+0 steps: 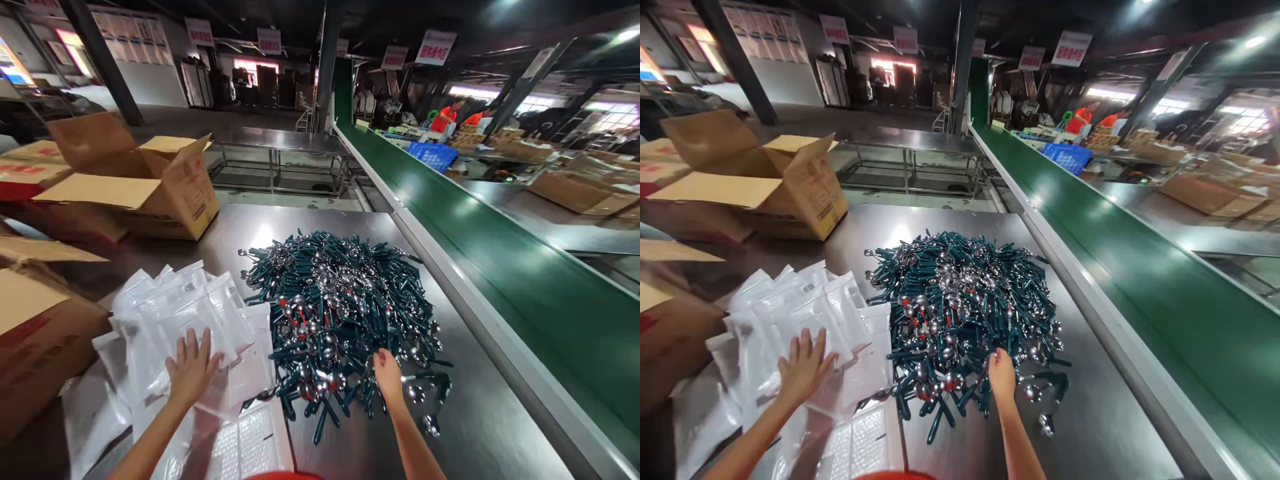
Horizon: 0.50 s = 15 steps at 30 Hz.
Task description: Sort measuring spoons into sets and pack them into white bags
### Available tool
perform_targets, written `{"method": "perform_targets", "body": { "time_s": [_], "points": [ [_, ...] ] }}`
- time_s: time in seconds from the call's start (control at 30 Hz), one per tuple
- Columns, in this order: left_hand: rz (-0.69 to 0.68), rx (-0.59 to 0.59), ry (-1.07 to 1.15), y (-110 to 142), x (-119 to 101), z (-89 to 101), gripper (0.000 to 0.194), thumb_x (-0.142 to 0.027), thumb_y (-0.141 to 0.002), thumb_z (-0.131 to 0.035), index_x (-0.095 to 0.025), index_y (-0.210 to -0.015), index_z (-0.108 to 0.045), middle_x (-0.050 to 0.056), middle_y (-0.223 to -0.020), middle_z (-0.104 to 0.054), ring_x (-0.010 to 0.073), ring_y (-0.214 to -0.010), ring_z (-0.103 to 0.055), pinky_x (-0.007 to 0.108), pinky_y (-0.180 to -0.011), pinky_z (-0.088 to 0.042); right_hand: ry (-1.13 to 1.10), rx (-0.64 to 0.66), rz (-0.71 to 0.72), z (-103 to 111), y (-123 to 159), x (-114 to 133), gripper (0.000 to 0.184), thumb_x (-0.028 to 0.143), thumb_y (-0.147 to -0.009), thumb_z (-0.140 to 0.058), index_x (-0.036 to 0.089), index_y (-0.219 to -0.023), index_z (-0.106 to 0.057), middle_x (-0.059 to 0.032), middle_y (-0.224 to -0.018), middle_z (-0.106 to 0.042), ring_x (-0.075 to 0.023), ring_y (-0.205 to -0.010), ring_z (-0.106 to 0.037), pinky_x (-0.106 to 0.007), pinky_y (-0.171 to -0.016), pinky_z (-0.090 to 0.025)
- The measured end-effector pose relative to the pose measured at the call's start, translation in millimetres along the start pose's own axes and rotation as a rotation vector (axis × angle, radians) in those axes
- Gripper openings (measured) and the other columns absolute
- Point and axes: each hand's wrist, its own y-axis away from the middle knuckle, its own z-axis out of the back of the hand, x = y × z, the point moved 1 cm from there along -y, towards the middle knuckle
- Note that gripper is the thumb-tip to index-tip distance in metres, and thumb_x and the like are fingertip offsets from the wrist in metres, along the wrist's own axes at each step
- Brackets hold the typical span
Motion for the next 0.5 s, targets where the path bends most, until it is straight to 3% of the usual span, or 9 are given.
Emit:
{"method": "perform_targets", "body": {
  "time_s": [0.1,0.27,0.4,0.5],
  "points": [
    [0.004,-0.053,0.005,0,3,-12.6,0.066,-0.049,-0.097,-0.013,-0.014,-0.150,-0.031,0.023,-0.161,-0.016,0.0418,-0.148,-0.009,0.068,-0.110,-0.018,0.122,-0.041,-0.045,4,-41,12,0.029,0.034,-0.095,-0.057,0.015,-0.116,-0.060,-0.0097,-0.122,-0.063,-0.0233,-0.111,-0.060,-0.046,-0.097,-0.048],
    [0.009,-0.068,-0.015,-1,8,-28.7,0.066,-0.045,-0.093,-0.021,-0.011,-0.148,-0.036,0.022,-0.160,-0.020,0.0408,-0.148,-0.007,0.068,-0.111,-0.016,0.282,-0.009,-0.084,5,-93,32,0.029,0.034,-0.094,-0.059,0.015,-0.116,-0.060,-0.0087,-0.120,-0.062,-0.0228,-0.107,-0.061,-0.045,-0.093,-0.050],
    [0.062,-0.050,-0.039,0,6,-34.3,0.066,-0.044,-0.093,-0.017,-0.012,-0.147,-0.038,0.021,-0.159,-0.023,0.0379,-0.149,-0.005,0.066,-0.113,-0.013,0.380,0.042,-0.132,0,-117,41,0.030,0.037,-0.092,-0.062,0.015,-0.111,-0.061,-0.0080,-0.115,-0.064,-0.0218,-0.102,-0.063,-0.043,-0.089,-0.052],
    [0.071,-0.082,-0.037,1,4,-38.7,0.068,-0.046,-0.093,-0.015,-0.011,-0.146,-0.039,0.021,-0.160,-0.021,0.0352,-0.150,0.002,0.065,-0.114,-0.009,0.429,0.029,-0.165,-6,-123,44,0.036,0.040,-0.093,-0.060,0.015,-0.118,-0.058,-0.0094,-0.119,-0.062,-0.0227,-0.103,-0.062,-0.043,-0.088,-0.052]
  ]
}}
